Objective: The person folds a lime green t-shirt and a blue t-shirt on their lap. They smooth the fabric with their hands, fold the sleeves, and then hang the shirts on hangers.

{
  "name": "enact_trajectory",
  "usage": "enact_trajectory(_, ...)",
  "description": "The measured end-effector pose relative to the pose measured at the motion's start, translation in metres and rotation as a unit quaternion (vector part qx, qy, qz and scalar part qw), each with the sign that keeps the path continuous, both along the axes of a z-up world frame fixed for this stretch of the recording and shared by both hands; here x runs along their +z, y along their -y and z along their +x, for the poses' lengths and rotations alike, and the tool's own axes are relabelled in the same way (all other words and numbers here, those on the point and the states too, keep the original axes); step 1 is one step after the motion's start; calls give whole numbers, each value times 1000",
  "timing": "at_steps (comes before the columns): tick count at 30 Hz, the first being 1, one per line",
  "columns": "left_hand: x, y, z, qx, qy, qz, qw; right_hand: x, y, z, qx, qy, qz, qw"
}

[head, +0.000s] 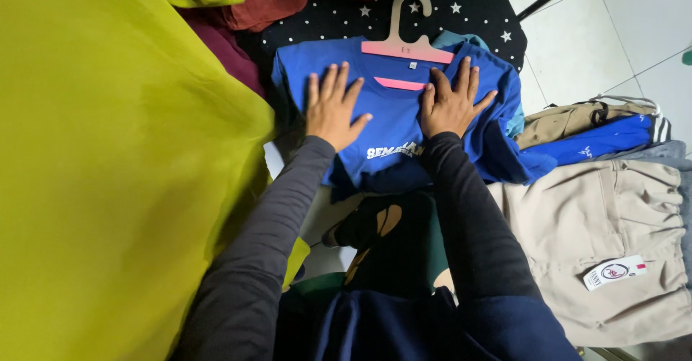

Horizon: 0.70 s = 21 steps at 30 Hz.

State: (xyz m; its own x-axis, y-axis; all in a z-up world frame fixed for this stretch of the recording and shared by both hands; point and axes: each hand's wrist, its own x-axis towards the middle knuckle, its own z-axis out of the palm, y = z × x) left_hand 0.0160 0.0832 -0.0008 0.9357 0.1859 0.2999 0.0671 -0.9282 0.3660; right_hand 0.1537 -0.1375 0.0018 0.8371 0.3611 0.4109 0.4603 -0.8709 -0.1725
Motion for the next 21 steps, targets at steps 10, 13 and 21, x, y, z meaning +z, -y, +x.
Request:
enact_trajectory(10, 16, 8, 3, 23, -151, -7, 988, -4, 1, 2, 1, 3, -8, 1000)
enact_trajectory(13, 10, 6, 3, 24, -148, -4, 989, -3, 1, 2, 0, 1, -10, 1000)
enact_trajectory(21, 13, 12, 13, 74, -174, -30, 981, -3, 2, 2, 5, 0, -7, 1000)
